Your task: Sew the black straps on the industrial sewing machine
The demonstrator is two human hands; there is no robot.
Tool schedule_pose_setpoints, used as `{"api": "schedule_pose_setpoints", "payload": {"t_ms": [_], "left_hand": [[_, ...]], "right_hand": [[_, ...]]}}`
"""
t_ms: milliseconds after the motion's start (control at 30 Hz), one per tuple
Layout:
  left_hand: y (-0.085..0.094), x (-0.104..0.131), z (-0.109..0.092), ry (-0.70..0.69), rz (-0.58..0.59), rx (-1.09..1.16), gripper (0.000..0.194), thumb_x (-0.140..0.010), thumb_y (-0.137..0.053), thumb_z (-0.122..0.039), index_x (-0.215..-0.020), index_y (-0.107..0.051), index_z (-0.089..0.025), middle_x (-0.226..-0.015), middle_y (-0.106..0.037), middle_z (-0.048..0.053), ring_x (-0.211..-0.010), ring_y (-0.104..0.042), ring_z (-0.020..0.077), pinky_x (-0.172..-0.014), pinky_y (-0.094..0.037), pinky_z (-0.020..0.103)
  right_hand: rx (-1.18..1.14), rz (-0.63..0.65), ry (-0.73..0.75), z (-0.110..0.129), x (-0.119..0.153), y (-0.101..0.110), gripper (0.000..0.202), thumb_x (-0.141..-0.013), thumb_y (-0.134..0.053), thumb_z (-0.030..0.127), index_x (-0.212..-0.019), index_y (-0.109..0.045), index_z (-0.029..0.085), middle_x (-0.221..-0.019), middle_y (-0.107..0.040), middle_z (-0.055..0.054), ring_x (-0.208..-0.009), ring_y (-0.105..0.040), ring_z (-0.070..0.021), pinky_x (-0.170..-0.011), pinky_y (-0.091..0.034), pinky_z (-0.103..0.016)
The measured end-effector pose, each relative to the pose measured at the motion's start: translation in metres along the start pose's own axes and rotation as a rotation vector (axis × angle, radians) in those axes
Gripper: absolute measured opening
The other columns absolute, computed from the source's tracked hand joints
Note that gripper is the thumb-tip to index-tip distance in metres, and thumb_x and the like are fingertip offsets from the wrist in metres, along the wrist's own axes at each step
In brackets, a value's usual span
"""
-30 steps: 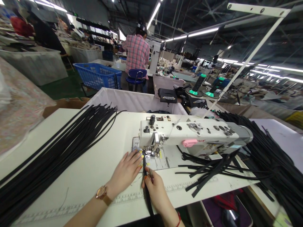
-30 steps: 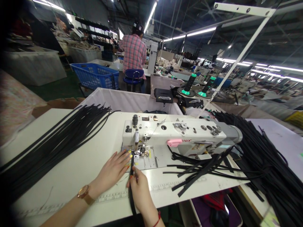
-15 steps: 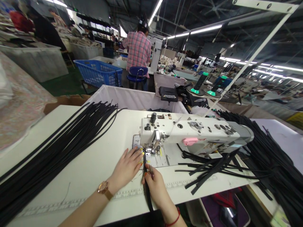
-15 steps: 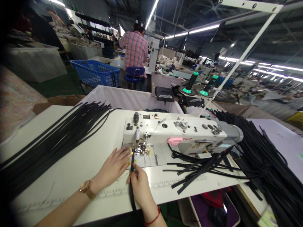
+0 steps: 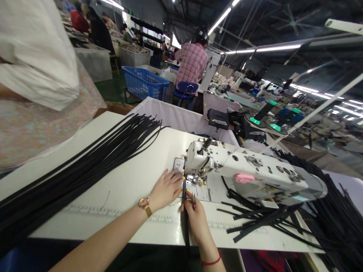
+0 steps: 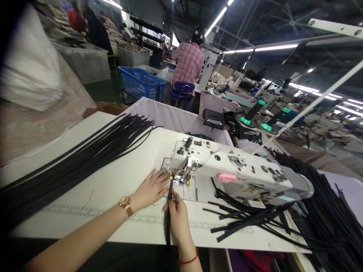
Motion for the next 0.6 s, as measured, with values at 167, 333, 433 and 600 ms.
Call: {"api": "schedule_pose_setpoints", "payload": {"t_ms": [167,333,433,600], "left_hand": [[0.002,0.003,0.005,0.025,-0.002,0.002,0.042,-0.094,-0.05,-0.04,-0.133,-0.052,-0.024,-0.145,-0.049,0.005,-0.139,-0.034,0.028,-0.117,-0.019,0.052],[0.006,0.007,0.005,0.035,-0.01,0.011,0.044,-0.093,-0.052,-0.038,-0.134,-0.05,-0.023,-0.146,-0.046,0.007,-0.139,-0.032,0.0297,-0.117,-0.018,0.053],[0.01,0.008,0.004,0.024,-0.022,0.033,0.041,-0.093,-0.053,-0.036,-0.132,-0.052,-0.023,-0.142,-0.049,0.007,-0.138,-0.033,0.0286,-0.117,-0.018,0.052],[0.014,0.009,0.002,-0.009,-0.058,0.107,0.03,-0.094,-0.051,-0.025,-0.122,-0.058,-0.021,-0.132,-0.057,0.006,-0.132,-0.041,0.0235,-0.118,-0.018,0.047]], "right_hand": [[0.033,0.013,-0.029,0.002,-0.001,-0.004,0.05,-0.086,-0.051,0.035,-0.131,-0.049,0.013,-0.069,-0.057,0.004,-0.054,-0.036,-0.0099,-0.055,-0.03,-0.024],[0.033,0.013,-0.044,0.008,0.005,-0.008,0.052,-0.085,-0.051,0.035,-0.132,-0.048,0.013,-0.069,-0.057,0.004,-0.049,-0.031,-0.0087,-0.05,-0.024,-0.024],[0.086,0.021,-0.026,0.008,0.01,-0.006,0.052,-0.086,-0.05,0.035,-0.133,-0.047,0.013,-0.069,-0.06,0.004,-0.048,-0.034,-0.01,-0.051,-0.029,-0.025],[0.162,0.114,0.038,0.013,0.024,-0.001,0.052,-0.088,-0.051,0.037,-0.13,-0.049,0.007,-0.069,-0.066,-0.002,-0.069,-0.058,-0.018,-0.072,-0.043,-0.03]]}}
Point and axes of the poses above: each hand's wrist, its own x-axis away from the middle knuckle, its own y-axis out of the back of the hand, z = x × y, the point moved 9 cm from there along -x, towards the middle knuckle
